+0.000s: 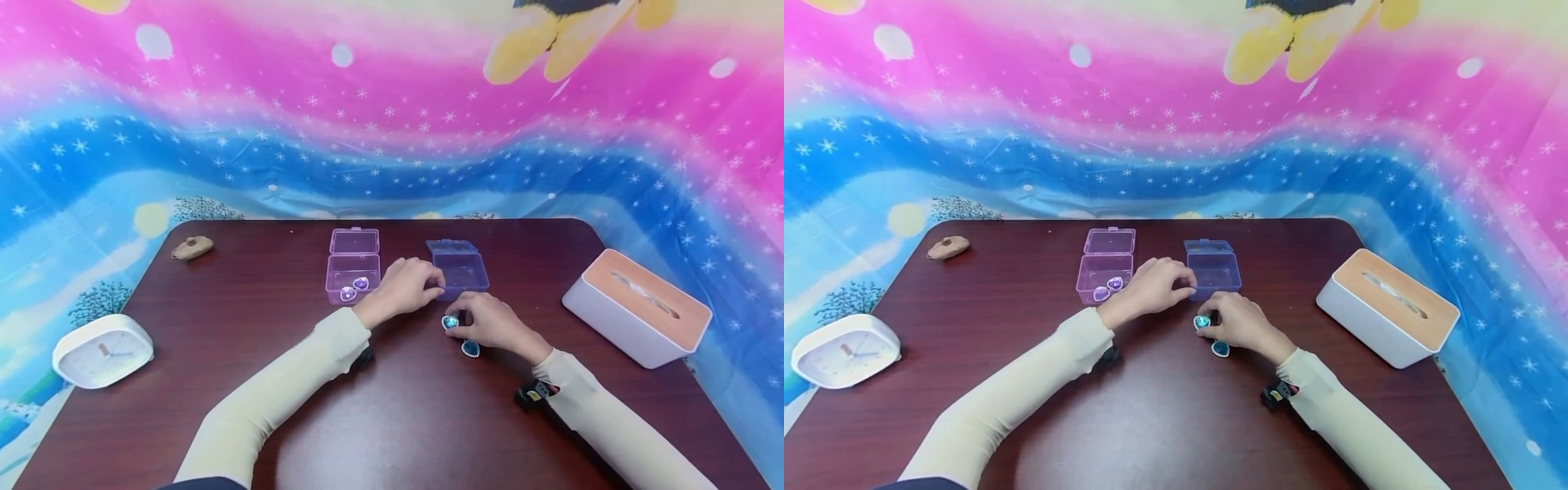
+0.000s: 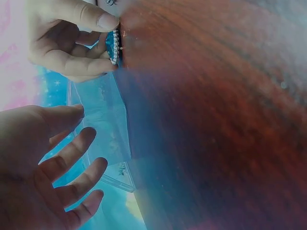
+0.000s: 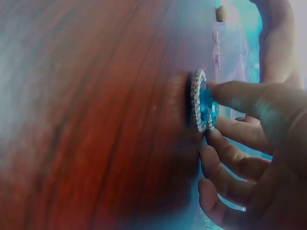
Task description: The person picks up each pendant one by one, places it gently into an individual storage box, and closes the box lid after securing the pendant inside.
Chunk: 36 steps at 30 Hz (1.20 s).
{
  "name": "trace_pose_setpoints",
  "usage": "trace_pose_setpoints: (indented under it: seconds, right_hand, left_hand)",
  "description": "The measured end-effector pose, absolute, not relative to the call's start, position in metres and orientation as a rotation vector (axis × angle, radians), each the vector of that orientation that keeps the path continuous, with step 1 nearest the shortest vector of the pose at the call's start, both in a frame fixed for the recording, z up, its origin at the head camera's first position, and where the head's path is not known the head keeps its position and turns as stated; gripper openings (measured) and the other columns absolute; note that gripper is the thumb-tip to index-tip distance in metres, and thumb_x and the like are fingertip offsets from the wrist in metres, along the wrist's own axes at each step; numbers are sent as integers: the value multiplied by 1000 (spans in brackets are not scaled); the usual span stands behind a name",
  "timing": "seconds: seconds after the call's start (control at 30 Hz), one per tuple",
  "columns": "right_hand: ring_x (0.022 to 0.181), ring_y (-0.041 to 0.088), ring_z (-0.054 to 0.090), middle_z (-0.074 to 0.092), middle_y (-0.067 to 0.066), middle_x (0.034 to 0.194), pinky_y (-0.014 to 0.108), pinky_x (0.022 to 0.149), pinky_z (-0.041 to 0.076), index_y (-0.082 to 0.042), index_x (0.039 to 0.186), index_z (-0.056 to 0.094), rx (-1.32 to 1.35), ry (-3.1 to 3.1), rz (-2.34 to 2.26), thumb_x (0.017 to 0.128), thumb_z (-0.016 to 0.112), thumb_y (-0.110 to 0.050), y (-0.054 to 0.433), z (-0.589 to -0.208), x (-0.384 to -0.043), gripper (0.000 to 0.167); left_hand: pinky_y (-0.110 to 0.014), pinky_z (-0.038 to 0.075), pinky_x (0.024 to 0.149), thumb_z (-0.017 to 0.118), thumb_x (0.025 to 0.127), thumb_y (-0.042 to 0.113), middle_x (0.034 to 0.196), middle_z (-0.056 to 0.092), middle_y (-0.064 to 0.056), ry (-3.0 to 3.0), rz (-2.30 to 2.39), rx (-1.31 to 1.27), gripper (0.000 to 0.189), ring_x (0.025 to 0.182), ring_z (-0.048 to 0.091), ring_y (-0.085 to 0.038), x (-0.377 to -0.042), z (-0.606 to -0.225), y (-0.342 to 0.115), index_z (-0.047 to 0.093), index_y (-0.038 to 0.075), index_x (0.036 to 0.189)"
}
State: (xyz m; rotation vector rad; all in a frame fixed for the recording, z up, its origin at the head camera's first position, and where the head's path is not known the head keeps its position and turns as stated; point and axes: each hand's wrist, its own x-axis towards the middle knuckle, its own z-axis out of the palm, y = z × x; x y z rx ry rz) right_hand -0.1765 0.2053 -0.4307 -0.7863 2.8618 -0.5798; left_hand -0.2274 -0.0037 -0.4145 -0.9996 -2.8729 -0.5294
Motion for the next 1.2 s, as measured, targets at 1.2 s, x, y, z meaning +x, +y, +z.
trace_pose_setpoints:
  seconds: [1.2]
  right_hand:
    - [79, 15, 63, 73, 1, 98, 27, 65, 54, -15, 115, 77, -794, 2912, -875, 85, 85, -27, 244, -390, -227, 33]
  left_hand:
    - [-37, 54, 82, 72, 97, 33, 103, 76, 5, -2865, -607, -1013, 13, 94, 69, -15, -224, -416, -5, 78, 25, 105]
